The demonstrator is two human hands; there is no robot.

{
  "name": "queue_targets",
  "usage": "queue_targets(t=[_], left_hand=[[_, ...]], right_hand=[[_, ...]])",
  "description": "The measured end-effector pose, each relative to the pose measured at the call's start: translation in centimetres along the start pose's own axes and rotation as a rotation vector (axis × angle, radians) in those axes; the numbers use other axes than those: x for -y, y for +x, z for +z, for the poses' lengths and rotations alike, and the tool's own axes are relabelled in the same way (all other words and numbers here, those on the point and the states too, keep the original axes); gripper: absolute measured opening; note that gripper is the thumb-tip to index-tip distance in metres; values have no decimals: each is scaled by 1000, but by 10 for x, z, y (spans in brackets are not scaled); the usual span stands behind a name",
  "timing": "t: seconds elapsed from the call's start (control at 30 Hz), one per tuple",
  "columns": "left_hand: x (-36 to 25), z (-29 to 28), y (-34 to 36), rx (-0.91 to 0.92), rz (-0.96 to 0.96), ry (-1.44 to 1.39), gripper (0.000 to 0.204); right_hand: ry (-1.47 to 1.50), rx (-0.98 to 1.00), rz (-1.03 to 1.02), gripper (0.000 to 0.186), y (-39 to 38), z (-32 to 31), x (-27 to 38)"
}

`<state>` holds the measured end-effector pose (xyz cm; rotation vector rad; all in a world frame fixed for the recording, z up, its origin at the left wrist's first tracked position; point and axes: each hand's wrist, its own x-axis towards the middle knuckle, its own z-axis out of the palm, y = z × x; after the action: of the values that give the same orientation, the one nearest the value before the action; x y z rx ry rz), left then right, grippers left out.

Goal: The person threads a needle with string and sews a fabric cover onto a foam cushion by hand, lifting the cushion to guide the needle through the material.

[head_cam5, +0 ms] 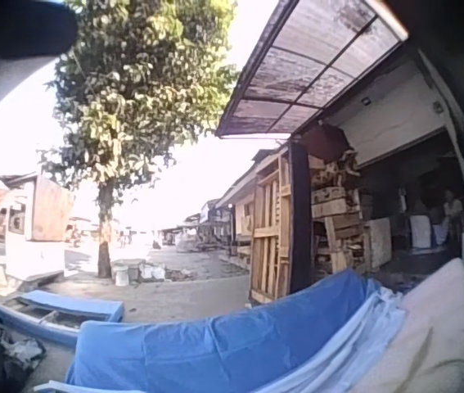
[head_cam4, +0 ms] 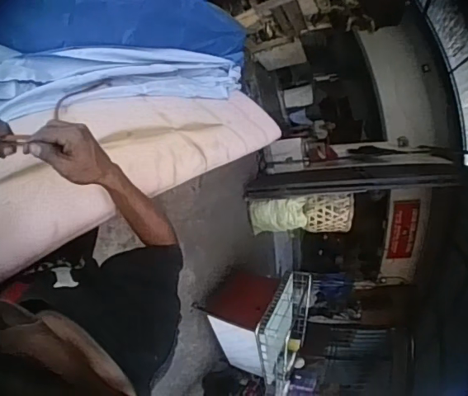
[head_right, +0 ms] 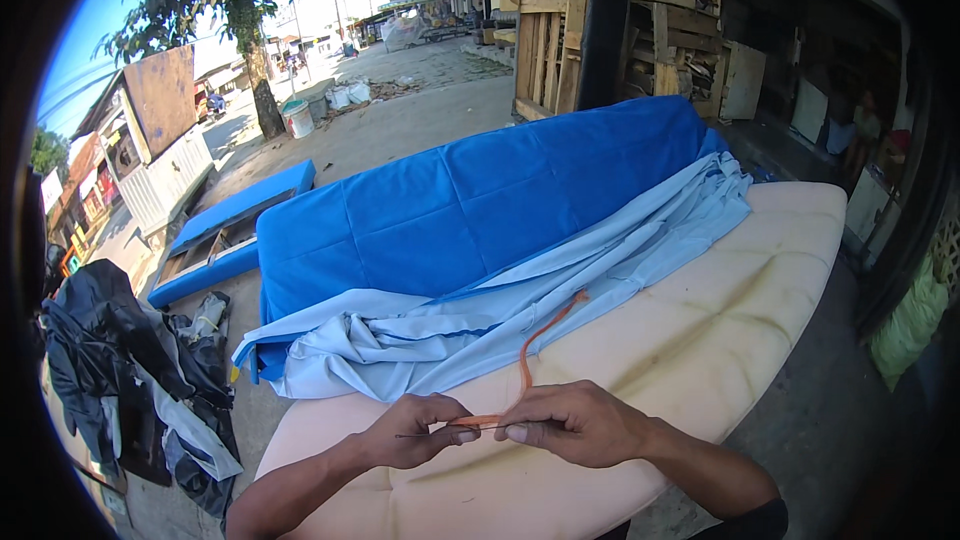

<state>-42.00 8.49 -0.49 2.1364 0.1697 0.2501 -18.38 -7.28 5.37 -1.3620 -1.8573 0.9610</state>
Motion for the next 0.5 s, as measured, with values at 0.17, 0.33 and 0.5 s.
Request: queue_targets(t=[0.17, 0.33, 0.5], left_hand=[[-6, -11, -35, -100, -314, -89, 26], [-2, 1, -31, -288, -540, -632, 21], [-10, 11, -10, -494, -496, -1047, 16]], right_hand=[[-60, -421, 111, 19, -60, -54, -14], [-736, -850, -13, 19, -64, -67, -18], [147, -802, 14, 23, -41, 27, -8]])
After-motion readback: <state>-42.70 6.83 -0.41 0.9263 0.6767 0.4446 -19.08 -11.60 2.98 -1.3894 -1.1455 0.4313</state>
